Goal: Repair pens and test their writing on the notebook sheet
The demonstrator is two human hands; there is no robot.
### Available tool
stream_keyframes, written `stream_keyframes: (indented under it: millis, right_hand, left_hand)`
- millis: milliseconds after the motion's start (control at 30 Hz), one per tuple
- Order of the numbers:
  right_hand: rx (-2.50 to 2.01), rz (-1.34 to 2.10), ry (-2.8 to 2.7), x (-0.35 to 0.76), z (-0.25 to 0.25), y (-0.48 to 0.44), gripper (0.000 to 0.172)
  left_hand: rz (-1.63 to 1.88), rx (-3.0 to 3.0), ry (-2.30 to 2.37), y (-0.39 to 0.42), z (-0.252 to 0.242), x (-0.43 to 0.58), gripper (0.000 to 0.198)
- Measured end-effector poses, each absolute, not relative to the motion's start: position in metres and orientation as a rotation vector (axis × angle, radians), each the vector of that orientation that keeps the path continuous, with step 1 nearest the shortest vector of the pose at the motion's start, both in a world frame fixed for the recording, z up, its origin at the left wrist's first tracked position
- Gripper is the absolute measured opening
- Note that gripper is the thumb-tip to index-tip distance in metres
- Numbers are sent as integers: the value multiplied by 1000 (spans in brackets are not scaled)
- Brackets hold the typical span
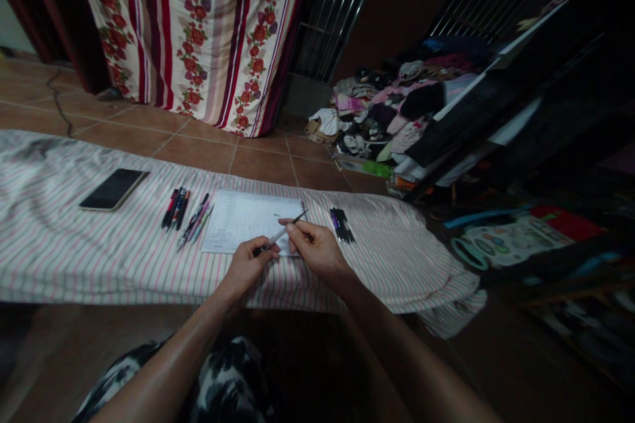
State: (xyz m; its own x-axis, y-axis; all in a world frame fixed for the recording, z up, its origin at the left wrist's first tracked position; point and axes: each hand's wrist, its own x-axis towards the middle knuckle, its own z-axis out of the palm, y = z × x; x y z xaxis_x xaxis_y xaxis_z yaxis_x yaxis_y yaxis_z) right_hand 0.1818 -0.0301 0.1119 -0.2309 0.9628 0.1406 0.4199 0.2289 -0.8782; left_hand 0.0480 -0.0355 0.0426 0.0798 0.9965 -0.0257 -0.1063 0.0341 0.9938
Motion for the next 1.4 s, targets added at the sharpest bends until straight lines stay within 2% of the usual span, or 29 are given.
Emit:
stream_keyframes:
  millis: [200,567,700,900,1133,1400]
  right_hand:
    - [-1241,1186,-1596,179,108,-29,37]
    - [-1284,1226,-1513,181,90,-23,43]
    - [-1387,1091,-1535,196,71,-4,37]
    - [-1630,628,-1771,217,51,37,25]
    - [-1746,443,-1938,211,46,70,20]
    - [-1831,328,-2168,190,32,92,23]
  left_hand:
    - [1192,1131,1082,-37,41,49,7]
    - [1209,1004,1162,-35,39,46,9]
    - [1254,942,1245,-31,35,39,11]
    - [1327,909,1305,-24,27,30,9]
    - [1356,910,1283,-22,30,28,25]
    - [1333,938,1307,-17,26,28,22]
